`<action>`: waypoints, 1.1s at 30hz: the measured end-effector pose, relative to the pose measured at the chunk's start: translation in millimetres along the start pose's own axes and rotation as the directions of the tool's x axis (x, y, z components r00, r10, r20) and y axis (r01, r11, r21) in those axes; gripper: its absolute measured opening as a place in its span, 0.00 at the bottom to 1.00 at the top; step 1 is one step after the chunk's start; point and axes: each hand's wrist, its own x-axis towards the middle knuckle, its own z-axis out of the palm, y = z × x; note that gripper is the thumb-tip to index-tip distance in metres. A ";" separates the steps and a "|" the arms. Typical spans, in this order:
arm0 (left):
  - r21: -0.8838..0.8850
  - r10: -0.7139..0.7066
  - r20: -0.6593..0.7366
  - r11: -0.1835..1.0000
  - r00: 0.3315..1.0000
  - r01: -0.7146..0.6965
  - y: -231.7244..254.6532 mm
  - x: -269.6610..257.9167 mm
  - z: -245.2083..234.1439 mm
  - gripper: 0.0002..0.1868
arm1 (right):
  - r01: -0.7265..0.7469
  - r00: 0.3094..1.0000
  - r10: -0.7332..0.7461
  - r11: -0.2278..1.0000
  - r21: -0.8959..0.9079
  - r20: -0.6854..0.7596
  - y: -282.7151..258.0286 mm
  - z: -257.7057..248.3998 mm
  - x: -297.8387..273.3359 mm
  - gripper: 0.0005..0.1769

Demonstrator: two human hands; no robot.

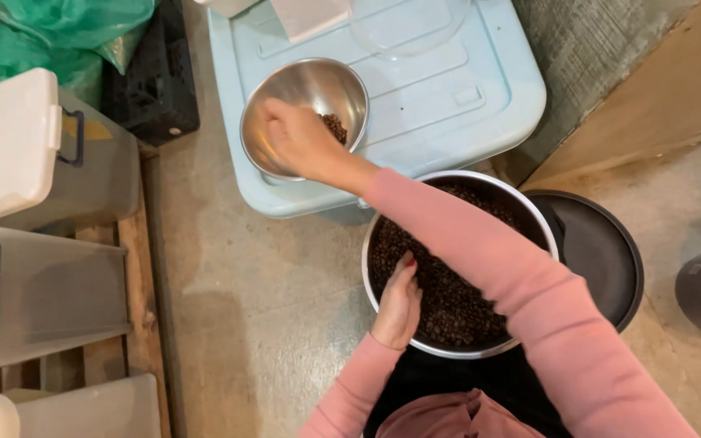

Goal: Sorting roasted coffee beans by hand to remove defects and place them in a separate bowl

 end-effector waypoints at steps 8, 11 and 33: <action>0.078 0.066 0.030 0.995 0.997 -0.068 5.7 -12.7 3.7 0.35 | 0.337 0.939 -0.171 0.642 -0.689 0.299 17.3 -4.7 -24.9 0.29; 0.154 0.095 0.023 0.983 0.995 -0.097 0.2 -6.8 -8.1 0.37 | 0.293 0.955 -0.196 0.727 -0.621 0.221 -11.4 -65.1 -83.9 0.26; 0.132 -0.290 0.273 0.956 0.917 0.263 -55.0 23.7 86.4 0.46 | -0.796 0.558 0.207 0.406 -0.448 -0.803 -76.9 -250.7 -400.2 0.24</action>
